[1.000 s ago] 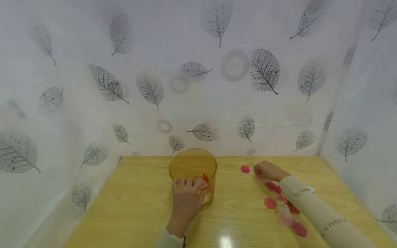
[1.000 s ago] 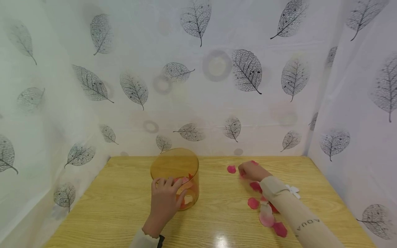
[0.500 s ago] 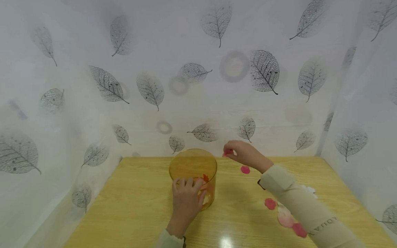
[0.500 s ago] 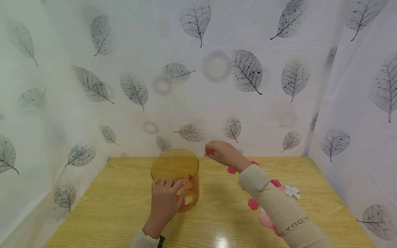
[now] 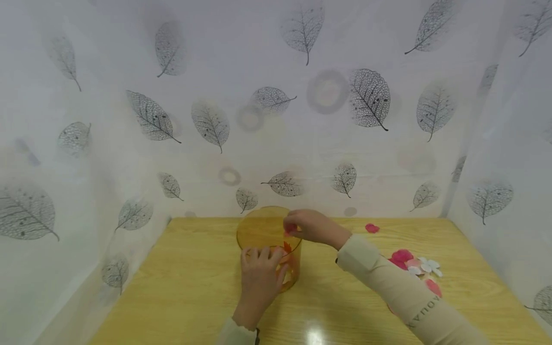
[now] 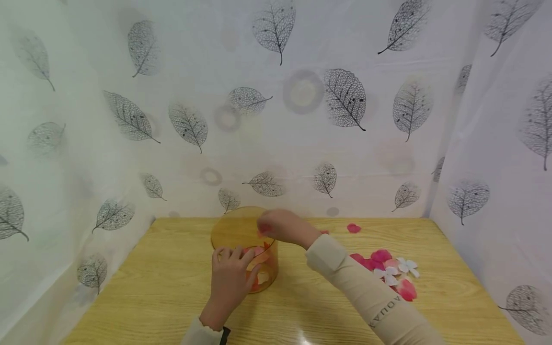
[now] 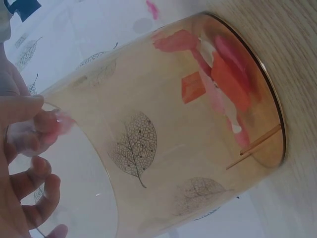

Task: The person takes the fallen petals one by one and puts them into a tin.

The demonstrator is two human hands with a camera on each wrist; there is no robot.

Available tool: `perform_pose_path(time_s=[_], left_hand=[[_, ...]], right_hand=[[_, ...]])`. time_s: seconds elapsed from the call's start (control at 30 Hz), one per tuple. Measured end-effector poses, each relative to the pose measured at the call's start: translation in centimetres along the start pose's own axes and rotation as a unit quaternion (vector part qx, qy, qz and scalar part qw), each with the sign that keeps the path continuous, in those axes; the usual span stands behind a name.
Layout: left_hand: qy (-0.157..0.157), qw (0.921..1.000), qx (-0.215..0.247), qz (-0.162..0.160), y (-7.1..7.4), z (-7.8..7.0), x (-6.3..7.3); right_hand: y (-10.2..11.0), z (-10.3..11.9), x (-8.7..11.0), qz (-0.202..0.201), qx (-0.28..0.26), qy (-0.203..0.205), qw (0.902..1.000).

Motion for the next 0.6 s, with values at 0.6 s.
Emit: perform_pose_path(time_s=[0.6], left_hand=[[-0.001, 0.9999, -0.011, 0.007, 0.1, -0.1, -0.1]], right_hand=[[2.7, -3.4, 2.4, -0.043, -0.003, -0.042, 0.9982]])
Point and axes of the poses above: each hand's wrist, its own x-axis away from the middle knuckle, its own y-axis out of the back of the hand, z = x × y, the point moved 10 cm from there along -x, towards the middle knuckle, and after that the axes turned 2 degrees about -y, right-handed, at the moved point
